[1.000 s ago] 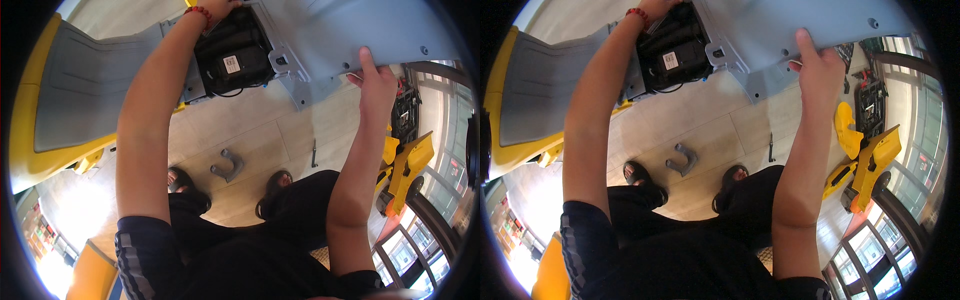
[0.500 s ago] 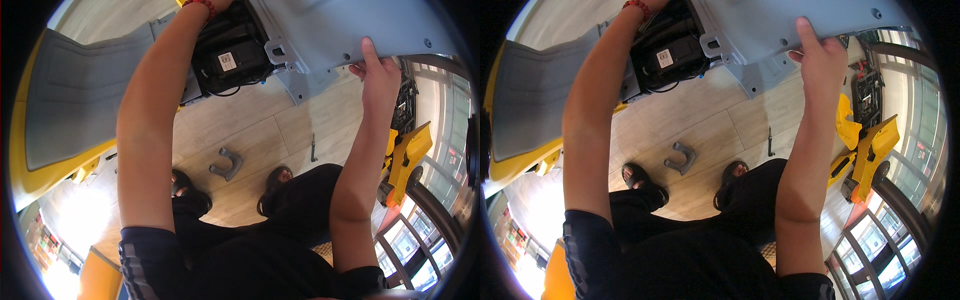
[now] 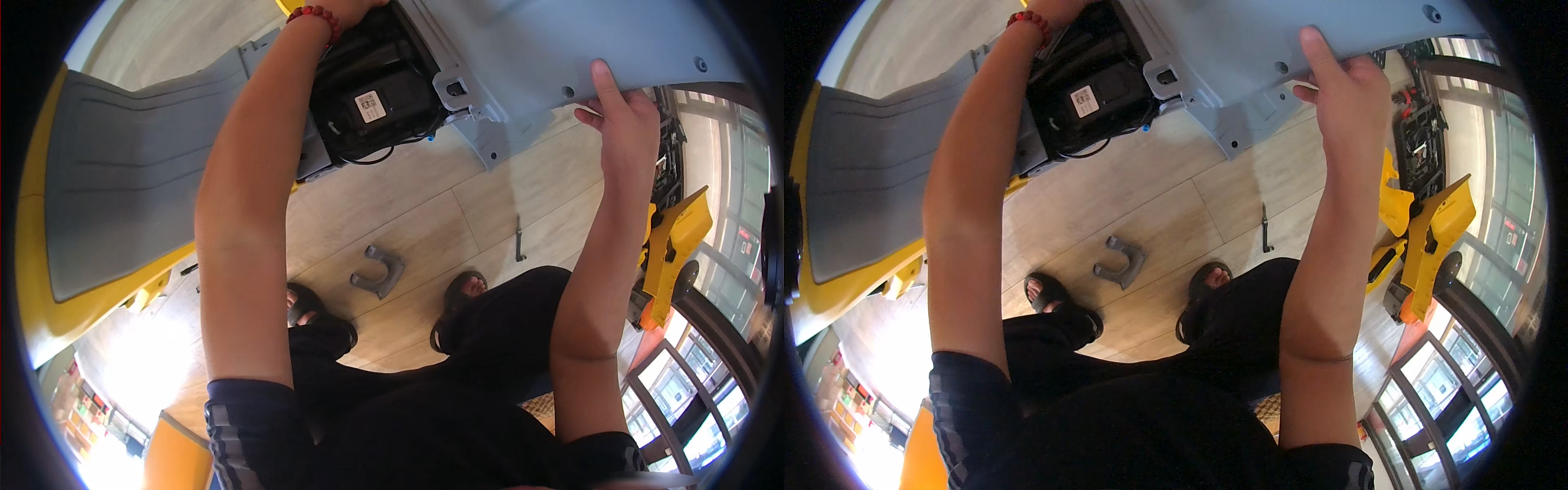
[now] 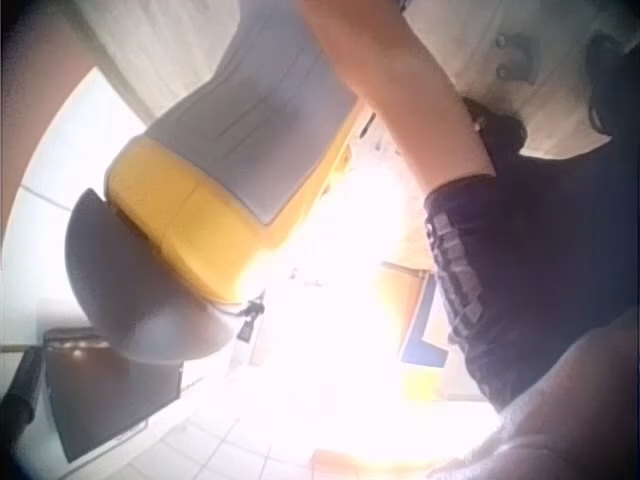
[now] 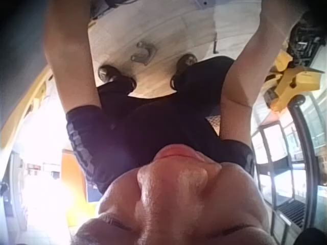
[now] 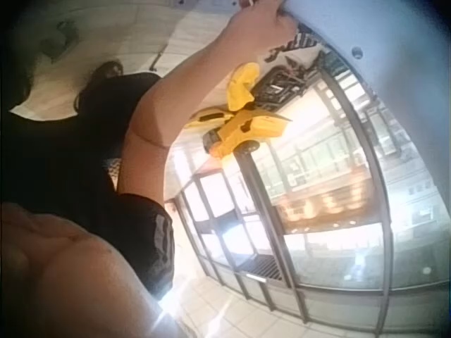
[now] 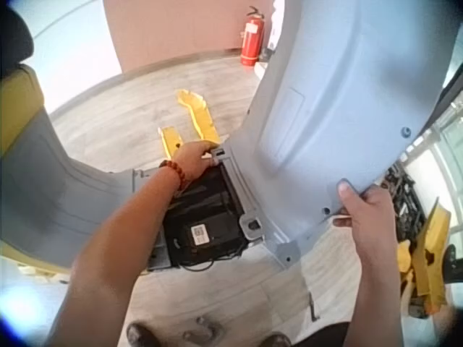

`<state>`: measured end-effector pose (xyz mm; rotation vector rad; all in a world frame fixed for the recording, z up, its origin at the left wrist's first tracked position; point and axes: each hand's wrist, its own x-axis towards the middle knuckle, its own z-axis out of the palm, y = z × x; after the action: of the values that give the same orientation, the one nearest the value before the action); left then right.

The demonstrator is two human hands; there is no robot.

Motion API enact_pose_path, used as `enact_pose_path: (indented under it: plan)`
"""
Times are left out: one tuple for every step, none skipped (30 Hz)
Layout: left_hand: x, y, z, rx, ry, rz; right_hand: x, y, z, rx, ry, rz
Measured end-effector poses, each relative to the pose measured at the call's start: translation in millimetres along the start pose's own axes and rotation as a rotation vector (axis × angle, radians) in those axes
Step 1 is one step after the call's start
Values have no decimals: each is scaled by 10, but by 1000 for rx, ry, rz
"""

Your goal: Replacing or installing the plastic body panels on an electric motorcycle.

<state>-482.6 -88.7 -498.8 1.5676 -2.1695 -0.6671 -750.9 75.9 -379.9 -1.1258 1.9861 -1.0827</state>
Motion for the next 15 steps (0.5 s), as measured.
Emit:
enact_pose_path:
  plan:
    - [-2,3,-16,5,6,4,-6,-8,6,12,-9,-2]
    - [-5,11,-20,7,-13,3,-10,-17,7,9,-12,11]
    - [-13,23,-11,4,-37,2,-25,-24,0,0,-4,18]
    - [-25,29,-3,1,-39,6,-40,-29,-6,-1,-9,29]
    - [-38,31,-1,34,-11,25,-44,-35,-10,14,-10,33]
    - [-44,33,1,69,18,43,-44,-40,-13,20,-7,38]
    - [-48,37,6,67,15,45,-45,-45,-25,28,-9,40]
    - [-60,37,11,75,22,43,-44,-47,-36,5,-16,43]
    - [-67,34,8,86,32,38,-37,-48,-37,-19,-11,31]
    - [-64,34,2,86,31,39,-22,-46,-36,-17,-26,45]
    - [-62,35,-2,37,12,2,-10,-43,-32,-8,-13,32]
    - [-54,37,-5,-12,-9,-34,-3,-36,-27,0,2,14]
    - [-44,36,-17,-9,-13,-34,5,-31,-19,4,0,27]
    - [-26,33,-33,0,-44,-32,9,-23,-12,-17,27,38]
    - [20,28,-66,13,-69,-26,25,-23,-9,-34,52,28]
